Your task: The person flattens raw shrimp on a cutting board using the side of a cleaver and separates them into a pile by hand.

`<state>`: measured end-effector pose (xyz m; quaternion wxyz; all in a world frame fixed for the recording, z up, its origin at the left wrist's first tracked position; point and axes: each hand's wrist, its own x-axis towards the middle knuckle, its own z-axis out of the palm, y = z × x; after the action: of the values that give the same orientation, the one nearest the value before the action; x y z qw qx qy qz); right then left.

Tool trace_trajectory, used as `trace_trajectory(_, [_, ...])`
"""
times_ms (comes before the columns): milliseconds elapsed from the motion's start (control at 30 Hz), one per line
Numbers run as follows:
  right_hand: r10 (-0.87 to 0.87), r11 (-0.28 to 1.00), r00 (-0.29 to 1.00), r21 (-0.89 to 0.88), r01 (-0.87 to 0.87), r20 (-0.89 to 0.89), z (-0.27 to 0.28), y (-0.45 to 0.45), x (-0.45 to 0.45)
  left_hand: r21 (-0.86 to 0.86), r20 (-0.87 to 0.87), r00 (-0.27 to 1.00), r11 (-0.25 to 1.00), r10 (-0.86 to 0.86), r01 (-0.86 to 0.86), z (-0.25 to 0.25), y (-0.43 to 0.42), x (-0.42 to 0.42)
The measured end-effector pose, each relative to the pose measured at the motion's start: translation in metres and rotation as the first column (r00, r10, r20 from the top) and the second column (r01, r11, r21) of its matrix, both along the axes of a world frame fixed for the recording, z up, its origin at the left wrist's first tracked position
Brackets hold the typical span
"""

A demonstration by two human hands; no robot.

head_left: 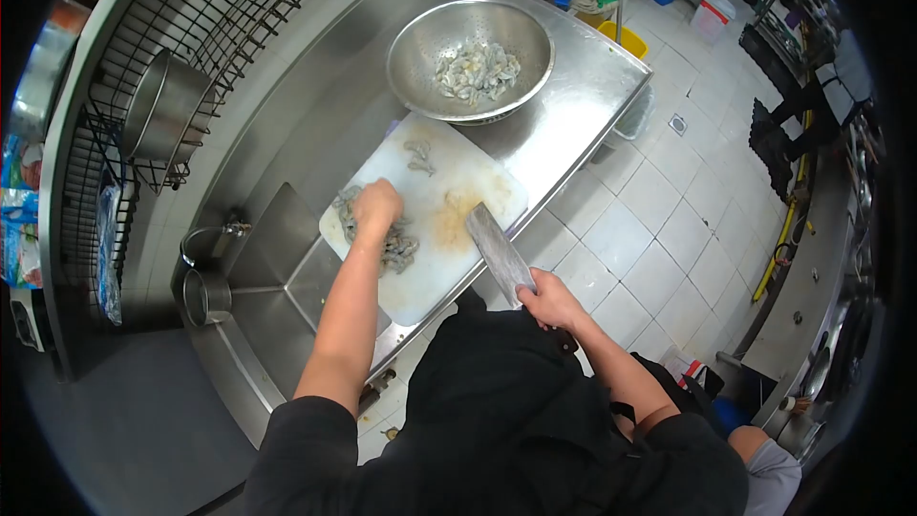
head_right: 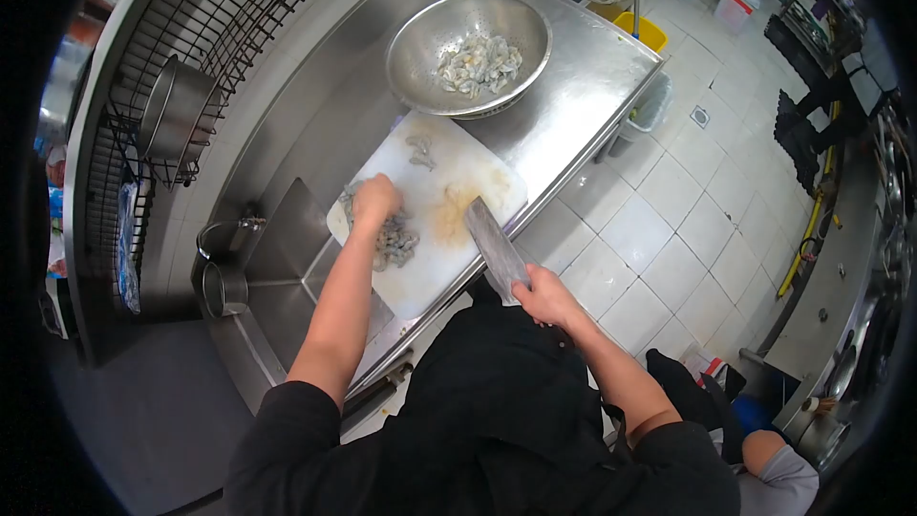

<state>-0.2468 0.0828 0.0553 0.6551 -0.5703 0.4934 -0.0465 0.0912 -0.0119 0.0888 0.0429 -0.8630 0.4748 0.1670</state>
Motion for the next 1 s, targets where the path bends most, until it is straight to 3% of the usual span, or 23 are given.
trace_trajectory(33, [-0.006,1.0,1.0,-0.006,0.006,0.0,0.0,-0.001,0.002,0.147,0.071,0.995,0.987,-0.077,0.066,0.001,0.009,-0.001])
trace_trajectory(100, [-0.012,1.0,1.0,-0.01,0.012,-0.001,-0.002,-0.001,0.004,0.134,0.065,0.993,0.987,-0.103,0.094,-0.019,0.02,-0.005])
trace_trajectory(167, [-0.014,1.0,1.0,0.013,0.014,-0.006,-0.007,-0.002,0.006,-0.037,-0.014,0.996,0.996,-0.086,0.086,-0.036,0.027,-0.017])
trace_trajectory(200, [-0.012,1.0,1.0,0.017,0.012,-0.009,-0.007,-0.002,0.008,-0.034,-0.017,0.996,0.996,-0.084,0.083,-0.042,0.033,-0.025])
trace_trajectory(267, [-0.053,0.998,0.998,0.046,0.051,0.032,-0.006,-0.005,0.013,-0.308,-0.283,0.939,0.946,-0.197,0.105,-0.05,0.042,-0.043])
trace_trajectory(367, [-0.103,0.994,0.99,0.053,0.099,0.098,-0.016,-0.009,0.019,-0.388,-0.388,0.884,0.916,-0.261,0.101,-0.061,0.054,-0.058])
trace_trajectory(533, [-0.156,0.984,0.976,0.109,0.141,0.152,-0.008,-0.021,0.026,-0.441,-0.341,0.884,0.885,-0.32,0.15,-0.061,0.073,-0.066])
trace_trajectory(600, [-0.147,0.983,0.976,0.13,0.127,0.161,-0.009,-0.024,0.026,-0.472,-0.461,0.826,0.878,-0.325,0.082,-0.06,0.08,-0.075])
trace_trajectory(800, [-0.162,0.981,0.969,0.139,0.137,0.186,-0.009,-0.028,0.025,-0.657,-0.269,0.882,0.743,-0.386,0.125,-0.069,0.088,-0.089])
trace_trajectory(1000, [-0.024,0.995,0.983,0.099,0.006,0.181,-0.004,-0.012,0.007,-0.615,-0.31,0.906,0.787,-0.289,0.04,-0.064,0.091,-0.095])
